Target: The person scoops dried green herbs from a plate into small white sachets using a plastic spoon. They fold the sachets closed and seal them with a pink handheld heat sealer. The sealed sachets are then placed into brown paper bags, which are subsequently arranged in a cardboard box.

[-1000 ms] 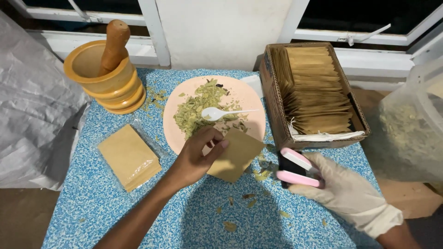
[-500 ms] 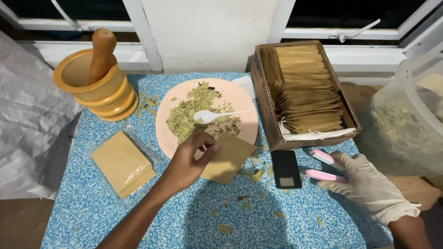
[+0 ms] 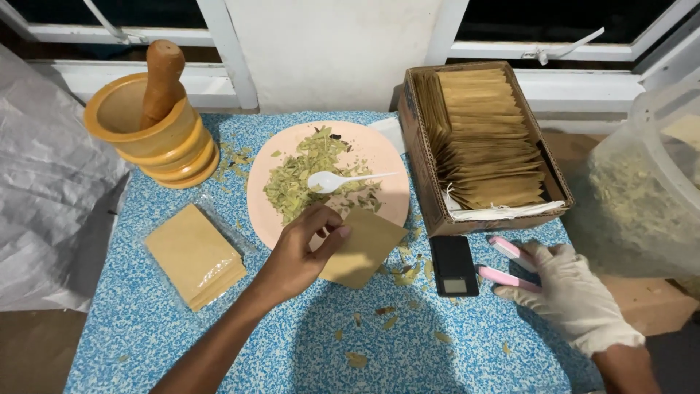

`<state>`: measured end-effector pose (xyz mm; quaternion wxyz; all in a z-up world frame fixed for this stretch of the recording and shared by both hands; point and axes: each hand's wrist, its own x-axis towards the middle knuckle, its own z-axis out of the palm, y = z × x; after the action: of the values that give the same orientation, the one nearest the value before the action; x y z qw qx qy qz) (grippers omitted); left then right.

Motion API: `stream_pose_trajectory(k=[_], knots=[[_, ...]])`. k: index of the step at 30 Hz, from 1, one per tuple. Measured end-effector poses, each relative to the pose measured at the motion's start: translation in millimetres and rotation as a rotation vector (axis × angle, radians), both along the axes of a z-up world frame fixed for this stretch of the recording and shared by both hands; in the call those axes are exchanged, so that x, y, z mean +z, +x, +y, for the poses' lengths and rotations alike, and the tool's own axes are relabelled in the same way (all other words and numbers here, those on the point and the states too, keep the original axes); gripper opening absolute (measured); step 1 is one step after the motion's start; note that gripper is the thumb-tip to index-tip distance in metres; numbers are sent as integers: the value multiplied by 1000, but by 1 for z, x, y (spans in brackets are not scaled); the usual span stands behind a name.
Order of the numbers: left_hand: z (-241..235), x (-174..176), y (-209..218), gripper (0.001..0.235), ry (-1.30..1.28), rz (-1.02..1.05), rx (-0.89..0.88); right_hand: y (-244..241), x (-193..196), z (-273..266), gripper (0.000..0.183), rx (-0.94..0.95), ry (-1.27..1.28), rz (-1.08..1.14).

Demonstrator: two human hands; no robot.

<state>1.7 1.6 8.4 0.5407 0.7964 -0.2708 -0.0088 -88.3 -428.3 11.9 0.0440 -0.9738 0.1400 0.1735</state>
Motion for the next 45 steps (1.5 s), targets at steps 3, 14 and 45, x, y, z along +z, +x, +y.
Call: stream_pose_trajectory(k=[3,14,45], knots=[[1,1,1,25,18,-5,11,-11,47,36,63,-320,51,18],[2,4,0,24,28,-4,23,24,104,155,60,388,753,-411],[1,13,1,15,-76,-20,32,68,-8,205,14,209,1281,-731]])
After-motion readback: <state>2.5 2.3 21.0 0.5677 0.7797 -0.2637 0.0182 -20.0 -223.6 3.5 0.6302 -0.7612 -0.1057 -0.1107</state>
